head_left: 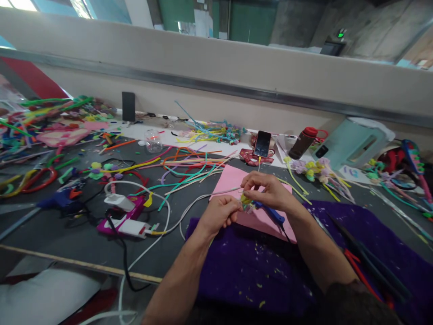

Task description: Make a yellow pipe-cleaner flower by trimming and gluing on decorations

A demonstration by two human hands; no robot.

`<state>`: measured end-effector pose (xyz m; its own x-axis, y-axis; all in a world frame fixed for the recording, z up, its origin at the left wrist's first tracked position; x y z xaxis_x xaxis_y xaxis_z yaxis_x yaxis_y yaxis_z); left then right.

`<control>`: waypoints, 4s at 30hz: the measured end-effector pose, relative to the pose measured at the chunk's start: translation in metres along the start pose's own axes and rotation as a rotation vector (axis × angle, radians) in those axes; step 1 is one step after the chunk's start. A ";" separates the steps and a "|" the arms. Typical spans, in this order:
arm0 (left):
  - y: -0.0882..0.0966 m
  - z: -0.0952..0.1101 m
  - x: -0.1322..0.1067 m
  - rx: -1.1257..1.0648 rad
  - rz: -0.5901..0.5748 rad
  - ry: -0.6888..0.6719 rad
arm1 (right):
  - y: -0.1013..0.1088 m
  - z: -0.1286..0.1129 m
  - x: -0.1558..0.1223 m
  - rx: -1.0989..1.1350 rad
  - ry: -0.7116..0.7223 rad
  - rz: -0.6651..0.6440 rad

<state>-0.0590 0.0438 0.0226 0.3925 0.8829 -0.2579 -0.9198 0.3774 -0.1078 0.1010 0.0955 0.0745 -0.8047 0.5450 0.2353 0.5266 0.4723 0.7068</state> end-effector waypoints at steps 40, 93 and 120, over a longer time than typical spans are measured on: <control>0.006 0.000 0.000 -0.253 0.018 -0.133 | -0.002 0.000 0.000 0.172 0.018 0.314; 0.011 0.003 -0.002 -0.722 0.225 -0.302 | -0.029 0.008 0.010 0.491 -0.191 0.149; 0.010 -0.005 0.004 -0.627 0.145 -0.361 | -0.063 -0.007 0.017 0.765 -0.238 0.006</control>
<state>-0.0671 0.0494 0.0156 0.1434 0.9896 0.0092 -0.7483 0.1145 -0.6534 0.0522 0.0698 0.0389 -0.7664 0.6417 0.0283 0.6423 0.7657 0.0324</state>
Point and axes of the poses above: each hand's wrist, its own x-axis towards the middle knuckle, its own y-axis out of the back of the hand, z = x × y, the point moved 1 cm from there along x, towards the middle knuckle, and after that the axes turned 13 degrees about -z, right-handed, at the moved point
